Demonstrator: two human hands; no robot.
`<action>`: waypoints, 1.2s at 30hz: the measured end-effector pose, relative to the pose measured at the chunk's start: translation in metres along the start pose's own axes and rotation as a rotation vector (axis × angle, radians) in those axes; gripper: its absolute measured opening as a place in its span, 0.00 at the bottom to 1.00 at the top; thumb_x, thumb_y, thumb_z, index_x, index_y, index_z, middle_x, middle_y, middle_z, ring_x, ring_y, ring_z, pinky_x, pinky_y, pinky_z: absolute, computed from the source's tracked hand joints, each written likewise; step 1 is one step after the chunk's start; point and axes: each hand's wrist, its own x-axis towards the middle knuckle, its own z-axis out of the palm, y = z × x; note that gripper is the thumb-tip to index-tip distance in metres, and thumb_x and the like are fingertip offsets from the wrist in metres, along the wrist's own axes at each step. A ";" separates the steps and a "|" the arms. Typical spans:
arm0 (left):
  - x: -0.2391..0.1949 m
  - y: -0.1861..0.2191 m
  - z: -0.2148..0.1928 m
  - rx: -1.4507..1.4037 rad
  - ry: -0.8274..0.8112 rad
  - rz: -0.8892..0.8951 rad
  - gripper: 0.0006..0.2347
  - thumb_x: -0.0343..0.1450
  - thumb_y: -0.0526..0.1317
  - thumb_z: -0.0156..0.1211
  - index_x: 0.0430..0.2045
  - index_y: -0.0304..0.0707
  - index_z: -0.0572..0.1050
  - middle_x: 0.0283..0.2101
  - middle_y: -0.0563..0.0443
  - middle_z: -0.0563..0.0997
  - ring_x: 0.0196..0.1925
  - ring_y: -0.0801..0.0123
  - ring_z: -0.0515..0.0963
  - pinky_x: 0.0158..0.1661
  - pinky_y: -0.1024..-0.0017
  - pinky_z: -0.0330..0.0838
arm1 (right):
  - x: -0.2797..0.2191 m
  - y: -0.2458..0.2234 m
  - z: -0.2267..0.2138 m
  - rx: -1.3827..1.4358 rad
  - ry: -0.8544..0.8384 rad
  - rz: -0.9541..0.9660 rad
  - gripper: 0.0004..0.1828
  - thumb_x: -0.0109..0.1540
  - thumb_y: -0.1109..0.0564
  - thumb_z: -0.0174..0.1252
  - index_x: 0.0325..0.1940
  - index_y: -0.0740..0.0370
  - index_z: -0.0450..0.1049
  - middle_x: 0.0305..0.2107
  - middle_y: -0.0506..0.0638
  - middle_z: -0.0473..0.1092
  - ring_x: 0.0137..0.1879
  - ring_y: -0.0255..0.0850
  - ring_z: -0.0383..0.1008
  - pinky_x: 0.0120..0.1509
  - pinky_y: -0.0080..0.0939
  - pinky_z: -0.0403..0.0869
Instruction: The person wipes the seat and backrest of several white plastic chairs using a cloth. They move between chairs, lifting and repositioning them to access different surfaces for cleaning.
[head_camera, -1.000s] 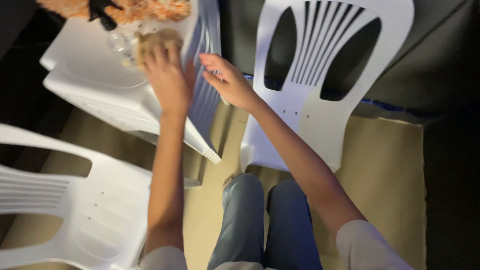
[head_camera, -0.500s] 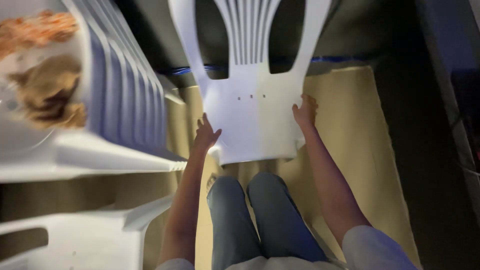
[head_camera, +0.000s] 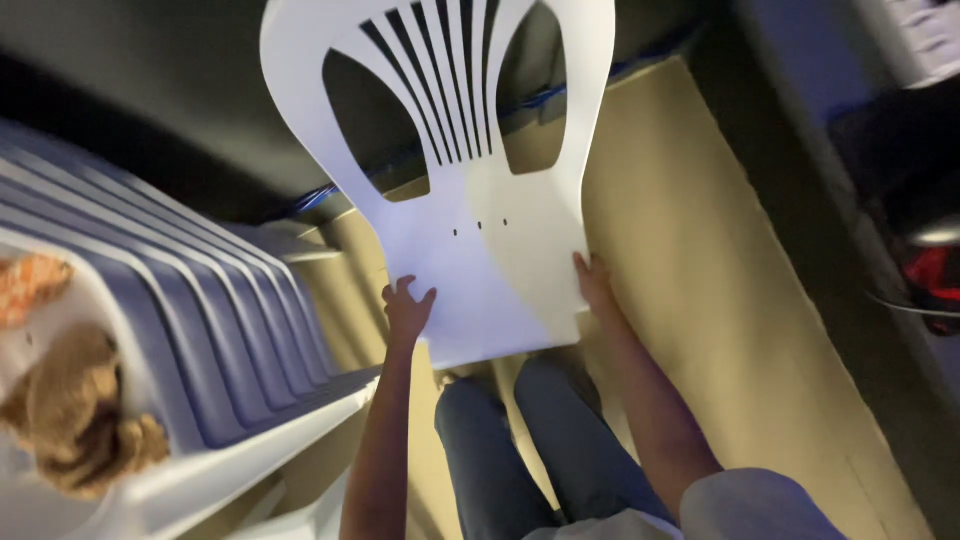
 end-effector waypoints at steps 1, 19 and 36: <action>0.007 -0.003 0.004 0.007 -0.018 0.016 0.30 0.63 0.55 0.69 0.59 0.47 0.69 0.66 0.24 0.61 0.62 0.31 0.71 0.59 0.48 0.71 | -0.016 -0.008 -0.008 0.003 0.016 0.019 0.44 0.71 0.28 0.49 0.68 0.73 0.64 0.61 0.74 0.65 0.67 0.68 0.64 0.69 0.60 0.63; 0.087 0.069 0.000 -0.061 -0.336 0.228 0.14 0.63 0.47 0.69 0.38 0.43 0.80 0.52 0.41 0.77 0.57 0.51 0.75 0.57 0.60 0.67 | -0.264 -0.104 -0.004 0.842 0.452 0.752 0.34 0.63 0.34 0.58 0.57 0.67 0.71 0.45 0.53 0.72 0.49 0.41 0.70 0.54 0.46 0.72; 0.148 0.135 0.059 0.064 -0.282 0.653 0.15 0.63 0.51 0.72 0.36 0.46 0.79 0.53 0.44 0.76 0.61 0.46 0.73 0.61 0.51 0.68 | -0.256 -0.149 0.043 1.310 0.469 1.046 0.35 0.65 0.31 0.46 0.62 0.60 0.61 0.52 0.60 0.70 0.54 0.53 0.73 0.57 0.58 0.75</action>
